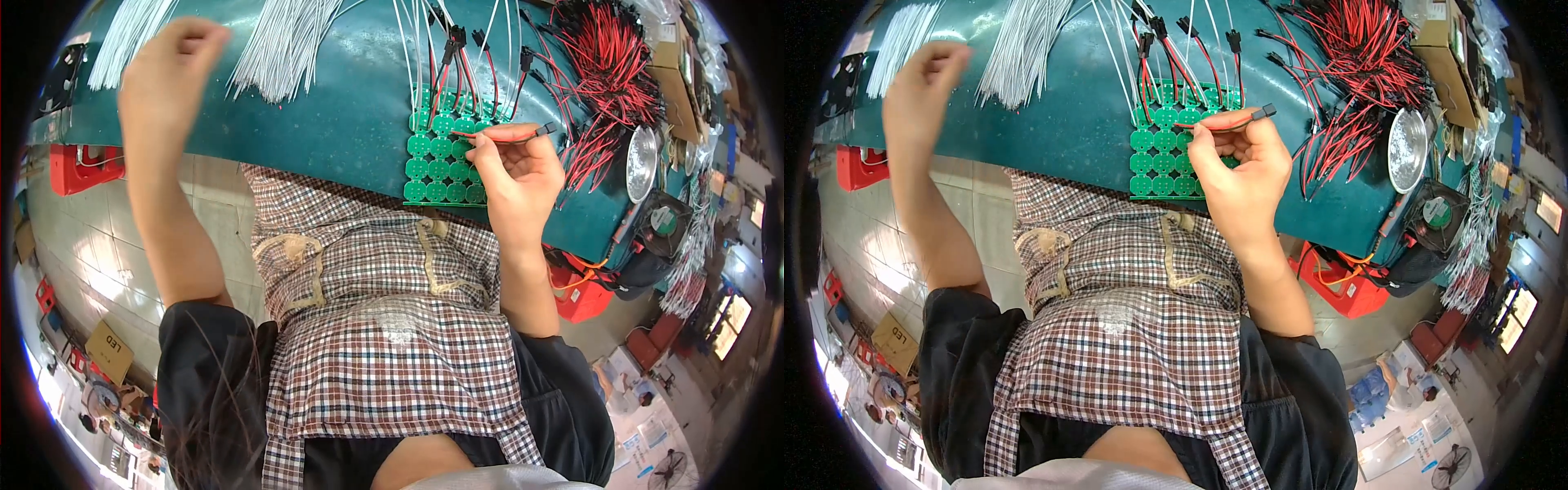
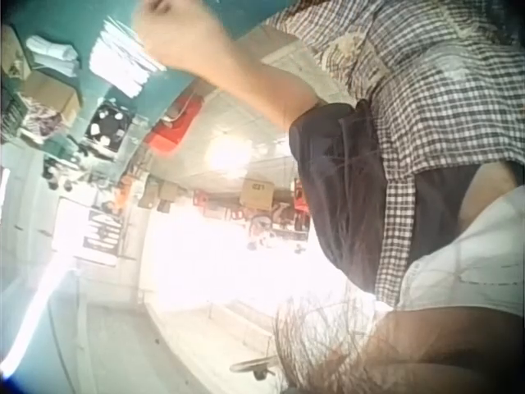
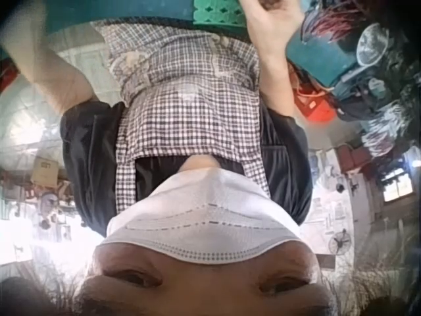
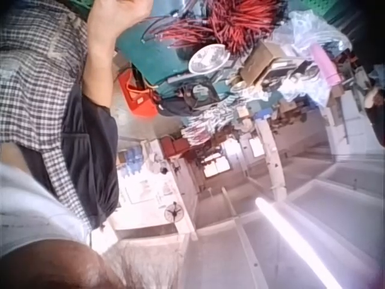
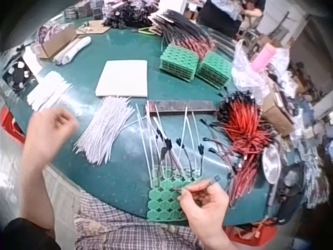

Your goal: Inserting wires into small green plastic LED housing components on a factory assembly line.

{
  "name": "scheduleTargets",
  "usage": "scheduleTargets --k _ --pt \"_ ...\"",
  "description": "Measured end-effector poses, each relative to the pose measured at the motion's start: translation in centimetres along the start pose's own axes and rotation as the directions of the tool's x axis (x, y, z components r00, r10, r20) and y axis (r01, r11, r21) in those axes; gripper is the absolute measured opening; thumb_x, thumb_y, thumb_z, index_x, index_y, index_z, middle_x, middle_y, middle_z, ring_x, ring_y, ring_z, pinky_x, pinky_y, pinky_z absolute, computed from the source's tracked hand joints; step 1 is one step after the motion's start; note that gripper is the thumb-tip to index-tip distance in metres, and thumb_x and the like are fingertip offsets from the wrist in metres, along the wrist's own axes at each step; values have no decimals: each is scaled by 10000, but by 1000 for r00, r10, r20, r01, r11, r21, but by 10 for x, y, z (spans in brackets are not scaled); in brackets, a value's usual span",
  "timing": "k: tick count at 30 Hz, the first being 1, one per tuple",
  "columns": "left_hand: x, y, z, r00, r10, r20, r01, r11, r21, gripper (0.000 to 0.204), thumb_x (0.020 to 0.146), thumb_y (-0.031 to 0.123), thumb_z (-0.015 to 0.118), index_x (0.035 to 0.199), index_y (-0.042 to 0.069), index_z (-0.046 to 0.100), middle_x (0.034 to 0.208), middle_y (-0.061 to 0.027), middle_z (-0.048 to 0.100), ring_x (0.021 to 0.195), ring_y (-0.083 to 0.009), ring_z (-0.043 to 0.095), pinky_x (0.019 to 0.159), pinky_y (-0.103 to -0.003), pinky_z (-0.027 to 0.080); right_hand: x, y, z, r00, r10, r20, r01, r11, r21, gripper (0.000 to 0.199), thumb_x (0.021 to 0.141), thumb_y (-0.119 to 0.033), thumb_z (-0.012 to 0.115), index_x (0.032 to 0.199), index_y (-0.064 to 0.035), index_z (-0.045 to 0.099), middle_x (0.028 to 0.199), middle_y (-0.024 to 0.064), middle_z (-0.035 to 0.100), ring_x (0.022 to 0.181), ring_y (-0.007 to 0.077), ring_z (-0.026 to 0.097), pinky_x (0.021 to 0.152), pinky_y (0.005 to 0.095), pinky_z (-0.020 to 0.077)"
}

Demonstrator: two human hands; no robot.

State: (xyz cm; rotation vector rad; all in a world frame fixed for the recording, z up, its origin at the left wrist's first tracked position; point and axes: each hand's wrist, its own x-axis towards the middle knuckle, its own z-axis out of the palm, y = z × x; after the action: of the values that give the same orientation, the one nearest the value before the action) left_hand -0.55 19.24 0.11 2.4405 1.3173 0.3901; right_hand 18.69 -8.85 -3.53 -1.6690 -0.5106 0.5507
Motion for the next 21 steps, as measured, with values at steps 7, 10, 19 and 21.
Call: scheduleTargets --k 7,10,19,21 --pt "61 -134 -12 994 -96 -60 113 890 442 399 917 452 643 1085 96 706 990 -88 742 925 -270 702 809 -354 514 -1 2 0 999 -39 0 39 998 -42 107 864 53 693 925 8 618 870 71 681 739 114 667 689 230 540" --pt "67 -147 -10 973 -231 25 212 926 311 415 921 456 637 1079 79 706 960 -95 737 897 -261 703 800 -344 509 -1 3 0 999 -36 -32 35 999 -10 118 832 50 709 895 -2 624 848 52 679 722 95 652 666 227 532" --pt "53 -109 -12 985 -174 -16 167 905 392 436 905 450 588 1072 67 714 931 -125 728 878 -294 698 801 -358 507 -1 3 2 998 -59 -23 58 997 -43 123 829 55 705 897 -4 622 835 46 677 696 84 642 641 220 524" --pt "45 -88 -14 978 -184 -100 208 905 371 390 887 392 616 1060 58 720 905 -100 736 836 -233 699 770 -326 512 -1 4 3 997 -71 -20 70 996 -48 123 827 56 705 897 -3 622 831 45 677 691 82 641 638 219 523"
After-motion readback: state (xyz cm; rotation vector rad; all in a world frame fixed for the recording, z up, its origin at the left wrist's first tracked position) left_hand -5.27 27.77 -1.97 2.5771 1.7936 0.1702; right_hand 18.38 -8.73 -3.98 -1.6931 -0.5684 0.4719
